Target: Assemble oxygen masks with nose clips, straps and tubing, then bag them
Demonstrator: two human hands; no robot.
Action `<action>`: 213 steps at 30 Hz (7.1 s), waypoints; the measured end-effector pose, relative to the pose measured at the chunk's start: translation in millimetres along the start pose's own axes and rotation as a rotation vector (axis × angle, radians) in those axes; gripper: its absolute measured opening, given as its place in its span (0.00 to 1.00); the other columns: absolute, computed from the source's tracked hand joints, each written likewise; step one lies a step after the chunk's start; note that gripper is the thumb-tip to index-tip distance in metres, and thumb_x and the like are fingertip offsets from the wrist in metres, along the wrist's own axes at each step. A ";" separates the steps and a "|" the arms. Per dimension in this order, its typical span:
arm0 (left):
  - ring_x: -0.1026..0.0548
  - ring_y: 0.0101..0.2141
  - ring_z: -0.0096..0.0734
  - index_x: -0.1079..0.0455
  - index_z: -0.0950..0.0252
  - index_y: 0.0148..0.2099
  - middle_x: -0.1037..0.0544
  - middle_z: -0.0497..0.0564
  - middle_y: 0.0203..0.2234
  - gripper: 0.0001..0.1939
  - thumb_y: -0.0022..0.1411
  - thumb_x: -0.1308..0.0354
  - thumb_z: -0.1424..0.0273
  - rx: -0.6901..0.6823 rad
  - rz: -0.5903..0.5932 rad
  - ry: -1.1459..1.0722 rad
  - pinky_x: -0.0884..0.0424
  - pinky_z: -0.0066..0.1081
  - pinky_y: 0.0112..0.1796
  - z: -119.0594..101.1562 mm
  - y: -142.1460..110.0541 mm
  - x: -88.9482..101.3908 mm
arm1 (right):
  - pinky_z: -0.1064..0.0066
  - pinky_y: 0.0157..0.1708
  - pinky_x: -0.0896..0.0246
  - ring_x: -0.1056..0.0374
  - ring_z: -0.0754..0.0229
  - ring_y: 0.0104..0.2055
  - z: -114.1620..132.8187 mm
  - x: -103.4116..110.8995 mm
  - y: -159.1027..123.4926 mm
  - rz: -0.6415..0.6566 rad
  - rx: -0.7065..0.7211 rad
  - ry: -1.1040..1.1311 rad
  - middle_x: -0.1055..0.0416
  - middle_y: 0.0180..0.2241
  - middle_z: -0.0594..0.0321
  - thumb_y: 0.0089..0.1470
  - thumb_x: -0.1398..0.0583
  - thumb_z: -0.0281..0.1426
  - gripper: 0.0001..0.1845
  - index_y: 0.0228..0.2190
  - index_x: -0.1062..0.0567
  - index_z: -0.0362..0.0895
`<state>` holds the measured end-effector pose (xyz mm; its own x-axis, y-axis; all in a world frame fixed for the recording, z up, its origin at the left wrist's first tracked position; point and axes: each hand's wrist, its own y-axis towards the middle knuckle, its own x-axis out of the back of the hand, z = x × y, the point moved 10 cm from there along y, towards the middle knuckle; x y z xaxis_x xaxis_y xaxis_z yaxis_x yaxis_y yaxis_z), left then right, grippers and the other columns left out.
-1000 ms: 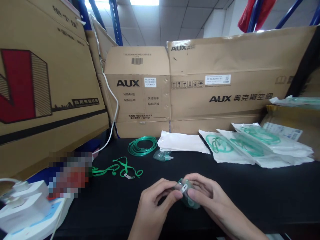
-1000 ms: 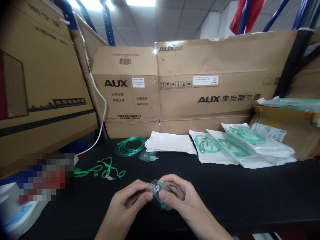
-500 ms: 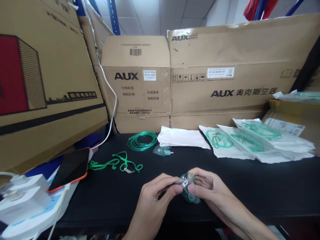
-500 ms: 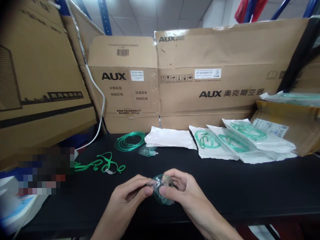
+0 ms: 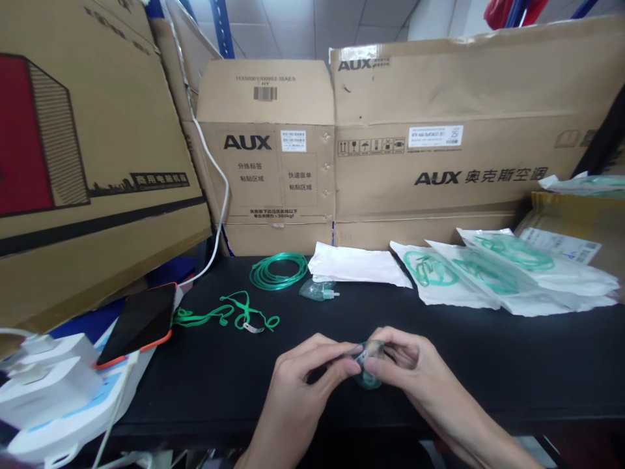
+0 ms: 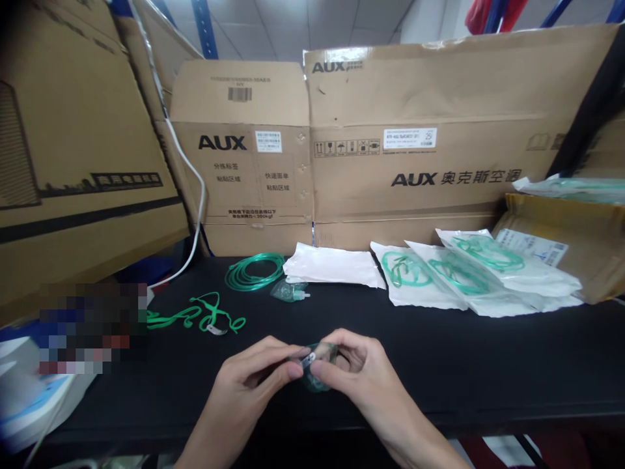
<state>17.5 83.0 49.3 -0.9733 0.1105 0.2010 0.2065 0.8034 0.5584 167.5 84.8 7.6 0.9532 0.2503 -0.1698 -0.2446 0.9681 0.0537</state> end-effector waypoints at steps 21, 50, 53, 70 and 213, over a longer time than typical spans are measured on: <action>0.22 0.31 0.32 0.15 0.59 0.40 0.16 0.49 0.32 0.04 0.65 0.32 0.70 0.054 0.068 0.046 0.27 0.26 0.32 1.7 -3.5 -2.9 | 0.70 0.35 0.42 0.35 0.64 0.33 1.3 0.7 8.0 0.110 0.114 -0.035 0.29 0.30 0.65 0.53 0.27 0.33 0.09 0.27 0.18 0.43; 0.25 0.36 0.32 0.27 0.61 0.37 0.23 0.47 0.34 0.09 0.69 0.35 0.63 -0.053 0.242 0.003 0.35 0.34 0.47 -23.6 -8.7 -18.3 | 0.70 0.40 0.42 0.35 0.62 0.39 12.5 -22.5 -8.3 0.280 0.124 -0.027 0.30 0.36 0.65 0.58 0.30 0.32 0.06 0.32 0.22 0.46; 0.25 0.38 0.35 0.26 0.61 0.39 0.23 0.49 0.35 0.06 0.71 0.38 0.66 -0.049 0.262 -0.005 0.35 0.35 0.47 -23.0 -10.4 -18.9 | 0.68 0.41 0.41 0.35 0.61 0.40 13.2 -22.8 -9.1 0.282 0.114 -0.043 0.30 0.37 0.64 0.59 0.32 0.34 0.06 0.32 0.22 0.46; 0.30 0.33 0.35 0.27 0.63 0.34 0.26 0.50 0.29 0.18 0.72 0.42 0.56 0.050 0.250 0.003 0.37 0.34 0.38 -18.3 -11.4 -22.1 | 0.64 0.45 0.37 0.33 0.56 0.44 23.5 -25.5 -11.8 0.272 0.250 -0.074 0.29 0.34 0.62 0.61 0.33 0.33 0.07 0.30 0.21 0.47; 0.29 0.41 0.35 0.30 0.60 0.43 0.28 0.49 0.44 0.16 0.73 0.54 0.83 -0.097 0.483 0.794 0.32 0.37 0.46 9.7 -23.3 20.4 | 0.23 0.63 0.51 0.53 0.38 0.74 18.7 -45.9 -45.3 0.090 0.806 -1.559 0.33 0.62 0.49 0.62 0.44 0.20 0.11 0.38 0.25 0.46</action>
<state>-8.2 72.2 32.6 -0.4341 -0.0413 0.8999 0.6130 0.7185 0.3286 138.2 29.2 31.3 0.3270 -0.4106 0.8512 -0.6199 0.5866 0.5211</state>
